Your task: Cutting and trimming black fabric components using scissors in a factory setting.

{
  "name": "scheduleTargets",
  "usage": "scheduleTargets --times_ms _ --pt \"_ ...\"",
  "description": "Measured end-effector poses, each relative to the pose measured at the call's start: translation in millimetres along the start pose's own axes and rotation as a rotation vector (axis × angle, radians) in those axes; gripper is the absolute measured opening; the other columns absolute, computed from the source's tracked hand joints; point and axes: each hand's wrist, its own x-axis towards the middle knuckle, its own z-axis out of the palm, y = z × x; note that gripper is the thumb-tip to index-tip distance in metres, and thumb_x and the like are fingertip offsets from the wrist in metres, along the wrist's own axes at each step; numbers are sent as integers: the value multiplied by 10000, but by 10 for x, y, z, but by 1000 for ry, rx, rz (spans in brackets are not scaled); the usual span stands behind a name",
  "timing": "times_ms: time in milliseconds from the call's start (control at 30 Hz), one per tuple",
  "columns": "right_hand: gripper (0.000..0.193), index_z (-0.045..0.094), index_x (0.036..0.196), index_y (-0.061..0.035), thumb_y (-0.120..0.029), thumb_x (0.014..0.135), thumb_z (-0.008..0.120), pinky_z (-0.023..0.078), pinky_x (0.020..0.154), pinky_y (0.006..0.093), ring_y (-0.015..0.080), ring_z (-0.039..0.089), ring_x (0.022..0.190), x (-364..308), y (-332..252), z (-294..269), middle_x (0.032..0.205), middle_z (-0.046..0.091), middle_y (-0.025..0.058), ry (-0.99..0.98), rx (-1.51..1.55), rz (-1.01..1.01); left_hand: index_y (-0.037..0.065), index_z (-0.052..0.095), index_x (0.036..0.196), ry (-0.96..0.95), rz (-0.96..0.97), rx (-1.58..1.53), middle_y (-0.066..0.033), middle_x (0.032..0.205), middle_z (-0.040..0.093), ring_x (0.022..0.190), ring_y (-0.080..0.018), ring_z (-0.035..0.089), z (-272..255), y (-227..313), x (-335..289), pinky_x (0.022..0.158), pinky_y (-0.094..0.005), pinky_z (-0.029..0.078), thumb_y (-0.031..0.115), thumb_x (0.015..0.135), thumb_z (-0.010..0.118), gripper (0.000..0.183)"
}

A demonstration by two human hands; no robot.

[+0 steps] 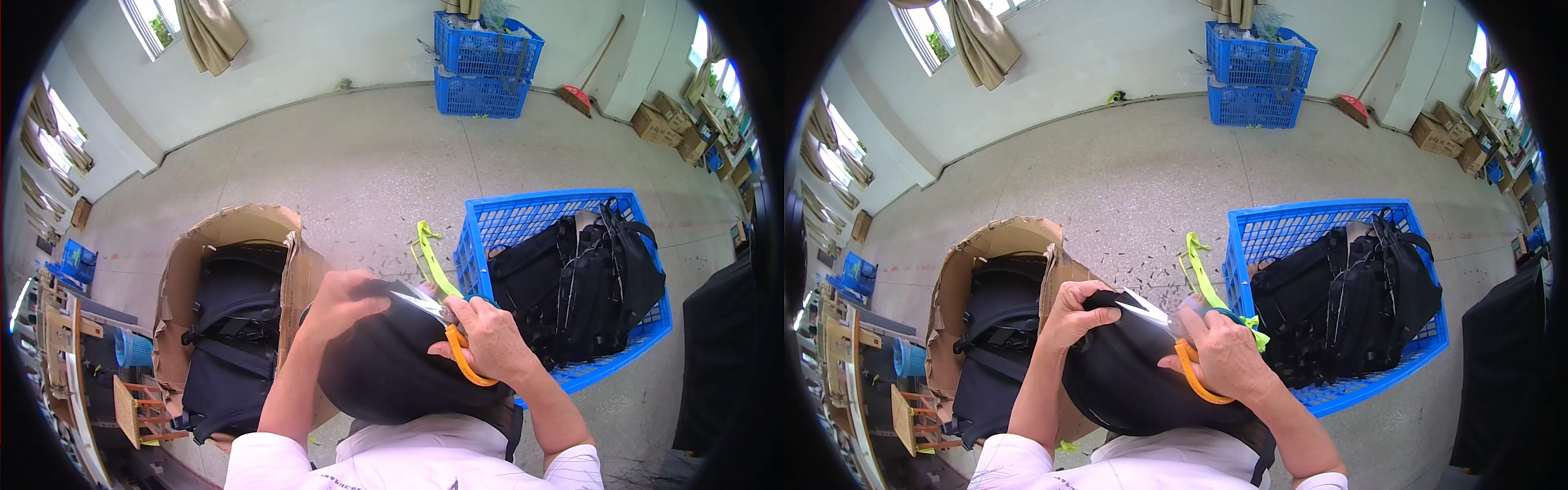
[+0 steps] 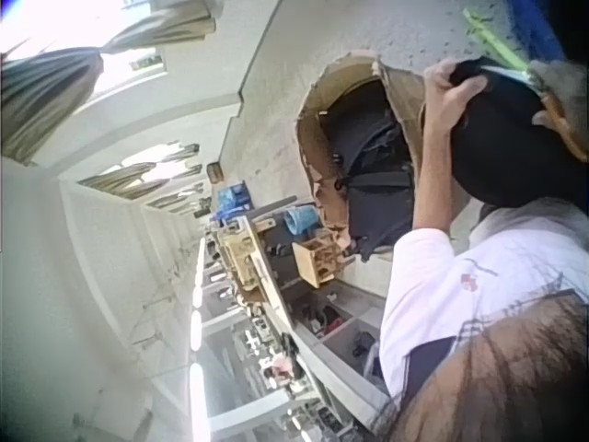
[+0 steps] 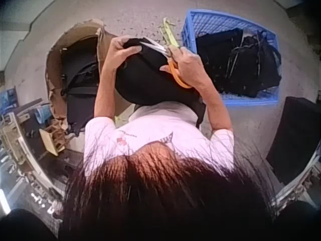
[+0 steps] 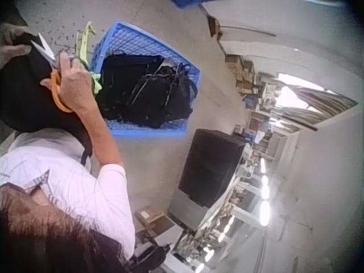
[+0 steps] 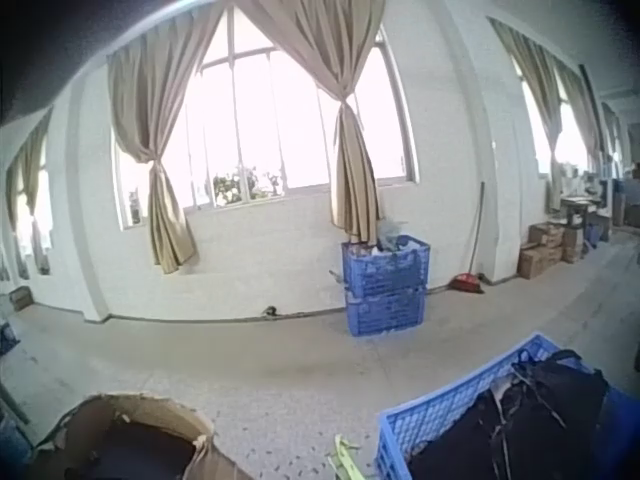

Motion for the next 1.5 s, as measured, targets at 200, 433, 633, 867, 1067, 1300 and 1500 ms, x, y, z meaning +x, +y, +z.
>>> scheduleTargets --times_ms 200,433,633,867,1067,1300,1500 --pt "578 528 1051 10 -409 709 732 482 548 341 272 576 610 -63 51 104 730 550 136 43 4 -2 -21 642 874 -15 13 -16 -19 737 627 680 -75 552 23 40 -7 618 -221 445 48 736 685 160" --pt "562 527 1054 2 -382 704 741 482 548 334 269 578 612 41 -5 -60 731 566 136 48 18 -64 -17 639 861 -58 44 -10 -11 729 617 683 -70 537 36 44 -44 614 -223 435 65 738 694 158" --pt "563 526 1068 -17 -411 716 723 474 559 335 258 564 641 -33 157 -40 749 543 119 -52 0 -54 -18 650 839 -76 31 -22 3 748 617 707 -61 537 72 120 -34 650 -211 434 9 713 710 142" --pt "506 534 1081 -45 -443 789 645 483 522 324 254 582 592 149 151 -232 686 548 136 -27 -47 -210 -16 649 828 -59 58 57 11 732 613 694 -59 534 181 231 -30 647 -214 436 27 702 720 151" --pt "454 541 932 -41 -414 731 707 470 517 331 274 555 542 122 247 -247 629 536 102 -95 -94 -188 -8 651 825 -81 36 33 8 733 616 698 -55 538 178 145 -36 651 -212 438 28 705 723 144" --pt "495 545 1041 36 -297 735 747 490 602 320 267 618 638 96 364 -249 797 620 151 -16 279 -84 -15 648 801 -8 11 9 2 720 620 679 -61 551 55 175 -107 621 -218 443 1 692 703 124" --pt "321 546 1115 -37 -61 798 591 357 469 165 13 409 499 -307 744 -202 621 465 -39 268 690 337 40 631 833 675 219 530 -40 799 592 732 -149 563 -583 401 -733 681 -264 460 56 510 630 323"
